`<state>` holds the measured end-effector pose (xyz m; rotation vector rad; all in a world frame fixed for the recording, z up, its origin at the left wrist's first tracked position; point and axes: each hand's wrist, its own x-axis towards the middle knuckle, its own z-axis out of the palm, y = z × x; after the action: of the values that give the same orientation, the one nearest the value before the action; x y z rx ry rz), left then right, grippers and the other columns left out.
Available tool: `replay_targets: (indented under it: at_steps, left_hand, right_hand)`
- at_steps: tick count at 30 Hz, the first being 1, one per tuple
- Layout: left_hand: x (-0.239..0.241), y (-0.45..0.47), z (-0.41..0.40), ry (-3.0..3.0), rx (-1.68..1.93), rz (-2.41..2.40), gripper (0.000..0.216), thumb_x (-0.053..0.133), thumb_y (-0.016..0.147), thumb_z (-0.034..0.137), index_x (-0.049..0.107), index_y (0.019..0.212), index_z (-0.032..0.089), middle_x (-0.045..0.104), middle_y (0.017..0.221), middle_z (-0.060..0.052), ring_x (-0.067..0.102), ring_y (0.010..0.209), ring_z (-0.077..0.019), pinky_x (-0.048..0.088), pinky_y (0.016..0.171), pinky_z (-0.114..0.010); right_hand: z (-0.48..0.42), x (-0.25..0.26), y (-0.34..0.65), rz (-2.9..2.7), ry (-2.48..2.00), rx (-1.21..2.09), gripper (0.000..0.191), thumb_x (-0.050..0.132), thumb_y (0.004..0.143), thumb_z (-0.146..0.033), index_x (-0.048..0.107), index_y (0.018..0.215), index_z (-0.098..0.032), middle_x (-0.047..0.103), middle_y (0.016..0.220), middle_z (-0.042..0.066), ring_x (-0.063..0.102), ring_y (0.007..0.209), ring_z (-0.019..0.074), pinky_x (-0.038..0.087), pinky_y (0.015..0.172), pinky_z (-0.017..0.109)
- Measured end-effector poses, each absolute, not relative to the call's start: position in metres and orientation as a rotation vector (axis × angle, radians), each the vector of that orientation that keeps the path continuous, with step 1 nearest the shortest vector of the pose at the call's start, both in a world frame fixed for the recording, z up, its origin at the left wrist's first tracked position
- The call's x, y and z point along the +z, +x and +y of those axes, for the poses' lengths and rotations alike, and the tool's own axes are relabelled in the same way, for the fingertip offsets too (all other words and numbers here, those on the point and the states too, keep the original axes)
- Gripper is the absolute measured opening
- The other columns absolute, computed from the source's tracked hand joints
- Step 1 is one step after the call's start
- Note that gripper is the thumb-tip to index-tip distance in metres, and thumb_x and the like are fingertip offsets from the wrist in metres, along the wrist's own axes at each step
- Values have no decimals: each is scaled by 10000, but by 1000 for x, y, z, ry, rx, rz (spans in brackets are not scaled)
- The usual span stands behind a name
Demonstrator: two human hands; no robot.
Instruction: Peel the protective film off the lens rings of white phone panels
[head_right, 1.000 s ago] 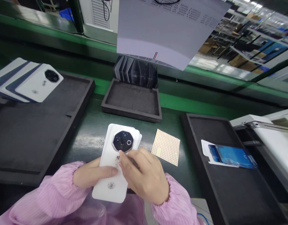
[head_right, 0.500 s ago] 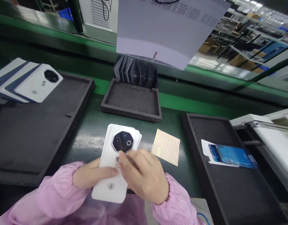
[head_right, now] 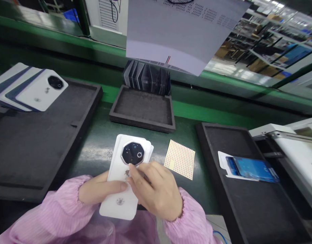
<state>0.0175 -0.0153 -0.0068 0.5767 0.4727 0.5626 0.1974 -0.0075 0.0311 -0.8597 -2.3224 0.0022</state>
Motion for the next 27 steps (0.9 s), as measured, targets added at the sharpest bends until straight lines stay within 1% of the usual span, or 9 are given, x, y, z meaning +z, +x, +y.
replay_targets:
  at_steps: [5, 10, 17, 24, 27]
  left_hand:
    - [-7, 18, -15, 604, 559, 491, 219, 573, 789, 169, 656, 991, 178, 709, 863, -41, 659, 725, -156, 510, 611, -234]
    - [-5, 18, -15, 628, 559, 499, 222, 576, 784, 171, 655, 992, 175, 707, 844, -40, 651, 716, -144, 503, 609, -221]
    - [-8, 17, -15, 605, 552, 495, 221, 563, 792, 166, 654, 993, 181, 708, 872, -44, 661, 740, -164, 512, 629, -247]
    - [-8, 17, -15, 626, 547, 500, 221, 565, 791, 185, 648, 996, 178, 703, 846, -41, 653, 720, -157, 498, 598, -231]
    - [-9, 17, -15, 651, 544, 510, 236, 559, 795, 184, 638, 1017, 176, 699, 860, -44, 648, 717, -157, 491, 597, -235]
  right_hand:
    - [-8, 30, 198, -2324, -875, 26, 258, 552, 806, -115, 588, 1061, -123, 594, 784, 73, 533, 676, 160, 478, 518, 288]
    - [-8, 29, 199, -2327, -872, 42, 260, 564, 796, -105, 585, 1055, -101, 588, 780, 80, 521, 668, 163, 467, 511, 289]
    - [-8, 30, 198, -2343, -888, 34, 267, 558, 803, -104, 571, 1069, -102, 580, 793, 84, 503, 670, 162, 461, 513, 290]
    - [-8, 27, 201, -2325, -864, 77, 314, 578, 785, -98, 564, 1099, -102, 580, 815, 87, 509, 703, 176, 466, 537, 305]
    - [-7, 27, 200, -2330, -867, 68, 302, 577, 786, -102, 566, 1088, -104, 581, 811, 85, 509, 692, 174, 463, 530, 303]
